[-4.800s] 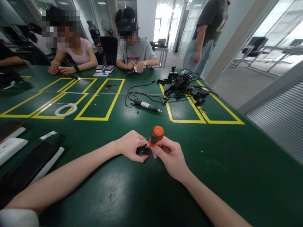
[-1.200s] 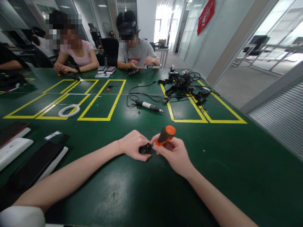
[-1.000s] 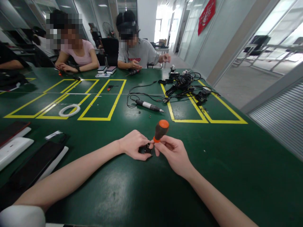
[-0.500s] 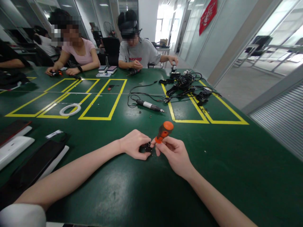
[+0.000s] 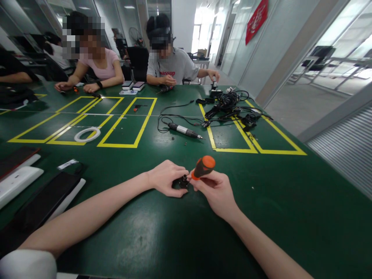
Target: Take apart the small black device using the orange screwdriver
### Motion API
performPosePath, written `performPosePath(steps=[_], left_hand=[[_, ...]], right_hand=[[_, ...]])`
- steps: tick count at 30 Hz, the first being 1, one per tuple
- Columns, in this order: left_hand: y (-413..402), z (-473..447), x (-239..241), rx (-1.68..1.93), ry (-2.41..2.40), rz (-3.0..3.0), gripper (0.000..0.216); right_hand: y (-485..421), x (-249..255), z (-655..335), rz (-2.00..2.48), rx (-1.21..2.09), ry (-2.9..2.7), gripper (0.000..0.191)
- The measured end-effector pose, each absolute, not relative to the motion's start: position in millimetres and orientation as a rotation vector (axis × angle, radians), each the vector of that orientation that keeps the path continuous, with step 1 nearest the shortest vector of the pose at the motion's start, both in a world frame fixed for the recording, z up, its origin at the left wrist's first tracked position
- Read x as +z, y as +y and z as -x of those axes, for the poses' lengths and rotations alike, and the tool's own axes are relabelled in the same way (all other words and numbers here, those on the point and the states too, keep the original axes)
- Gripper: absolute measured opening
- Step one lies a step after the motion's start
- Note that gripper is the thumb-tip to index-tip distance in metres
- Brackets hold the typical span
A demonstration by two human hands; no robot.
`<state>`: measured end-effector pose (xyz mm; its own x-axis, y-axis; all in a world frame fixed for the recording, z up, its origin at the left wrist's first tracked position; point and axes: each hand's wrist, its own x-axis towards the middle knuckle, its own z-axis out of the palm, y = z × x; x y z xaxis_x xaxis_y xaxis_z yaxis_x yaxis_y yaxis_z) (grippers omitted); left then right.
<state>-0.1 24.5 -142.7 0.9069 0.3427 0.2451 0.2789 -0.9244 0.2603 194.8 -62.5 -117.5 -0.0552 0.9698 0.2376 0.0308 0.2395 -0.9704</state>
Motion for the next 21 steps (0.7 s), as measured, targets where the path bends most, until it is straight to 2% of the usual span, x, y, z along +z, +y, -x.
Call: performPosePath(steps=[8,10,13,15,21], left_hand=[[25.4,-0.9,-143.2,0.424,0.446,-2.817,0.032],[25.7,-1.1,-144.7,0.444,0.452,-2.834,0.033],[25.9,-1.1,-147.2,0.46,0.463,-2.864,0.035],[25.8,-1.1,-147.9,0.454,0.465,-2.873,0.036],[25.0,-2.8,-146.1,0.427,0.459,-2.845,0.036]], right_hand=[[-64.3,-123.8,-193.7,0.864,1.109,-1.316,0.028],[-63.9,-122.4,-193.0,0.886,1.088,-1.318,0.023],[-62.3,-121.5,-194.4,0.936,1.023,-1.34,0.03],[-61.8,-122.2,-196.2,0.951,1.012,-1.341,0.028],[-65.1,-125.4,-196.7,0.874,1.164,-1.296,0.026]])
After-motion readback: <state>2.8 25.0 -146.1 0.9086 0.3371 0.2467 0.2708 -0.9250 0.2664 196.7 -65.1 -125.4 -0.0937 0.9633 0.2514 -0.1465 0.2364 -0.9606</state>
